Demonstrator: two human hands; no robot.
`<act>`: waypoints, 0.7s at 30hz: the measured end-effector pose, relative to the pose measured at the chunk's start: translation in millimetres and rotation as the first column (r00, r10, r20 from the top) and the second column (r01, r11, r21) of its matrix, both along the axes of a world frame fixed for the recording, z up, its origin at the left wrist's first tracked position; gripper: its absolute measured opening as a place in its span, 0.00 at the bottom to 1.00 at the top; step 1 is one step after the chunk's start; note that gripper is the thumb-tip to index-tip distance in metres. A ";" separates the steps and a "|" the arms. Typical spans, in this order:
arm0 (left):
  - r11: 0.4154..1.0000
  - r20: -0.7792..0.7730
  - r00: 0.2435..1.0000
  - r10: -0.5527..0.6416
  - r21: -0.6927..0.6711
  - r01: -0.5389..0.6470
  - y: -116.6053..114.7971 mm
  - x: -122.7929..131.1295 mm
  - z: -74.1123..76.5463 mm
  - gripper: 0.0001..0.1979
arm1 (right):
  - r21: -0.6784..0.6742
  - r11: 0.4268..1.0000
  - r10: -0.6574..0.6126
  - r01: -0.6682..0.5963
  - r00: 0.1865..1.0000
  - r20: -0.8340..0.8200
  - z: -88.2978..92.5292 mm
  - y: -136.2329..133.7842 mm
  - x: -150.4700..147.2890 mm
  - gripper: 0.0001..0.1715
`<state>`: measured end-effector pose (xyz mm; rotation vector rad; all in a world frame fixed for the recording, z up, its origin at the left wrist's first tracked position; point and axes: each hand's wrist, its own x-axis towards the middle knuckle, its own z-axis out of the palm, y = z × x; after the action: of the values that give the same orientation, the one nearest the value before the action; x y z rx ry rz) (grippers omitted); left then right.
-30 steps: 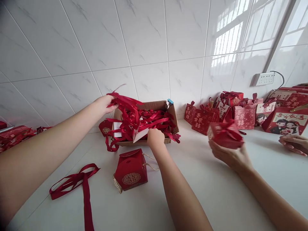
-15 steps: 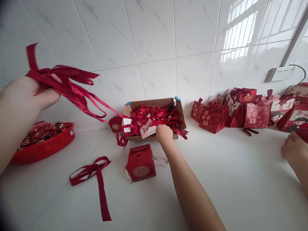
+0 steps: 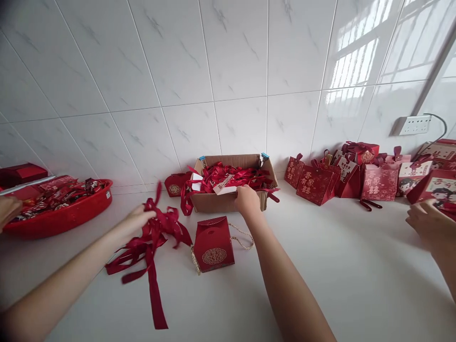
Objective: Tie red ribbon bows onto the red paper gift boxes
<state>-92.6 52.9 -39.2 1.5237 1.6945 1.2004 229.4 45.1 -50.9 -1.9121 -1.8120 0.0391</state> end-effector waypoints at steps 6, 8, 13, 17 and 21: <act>0.989 -0.302 0.949 0.094 -0.083 -0.125 15.8 23.4 -35.2 0.16 | 0.065 0.997 0.036 -0.033 0.998 -0.055 -2.6 2.4 5.2 0.35; 0.995 -0.325 0.943 0.077 -0.033 -0.092 29.2 33.8 -29.5 0.20 | 0.055 0.998 0.042 -0.038 0.997 -0.063 -1.7 1.9 6.3 0.33; 0.999 -0.240 0.970 -0.032 -0.012 0.030 70.5 57.8 -16.3 0.32 | 0.008 0.999 0.053 -0.053 0.997 -0.057 0.7 0.8 8.0 0.30; 0.990 -0.101 0.987 -0.123 -0.080 0.115 84.4 66.4 -26.5 0.19 | -0.040 0.996 0.076 -0.078 0.996 -0.045 3.6 -2.1 11.4 0.32; 0.991 0.048 0.990 -0.135 -0.018 0.136 70.6 60.4 -28.7 0.17 | -0.078 0.992 0.094 -0.097 0.994 -0.047 10.5 -7.7 12.7 0.35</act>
<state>-32.2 123.5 -67.9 1.5589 1.5430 1.1348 242.1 37.3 -40.4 -1.8621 -1.8974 0.1876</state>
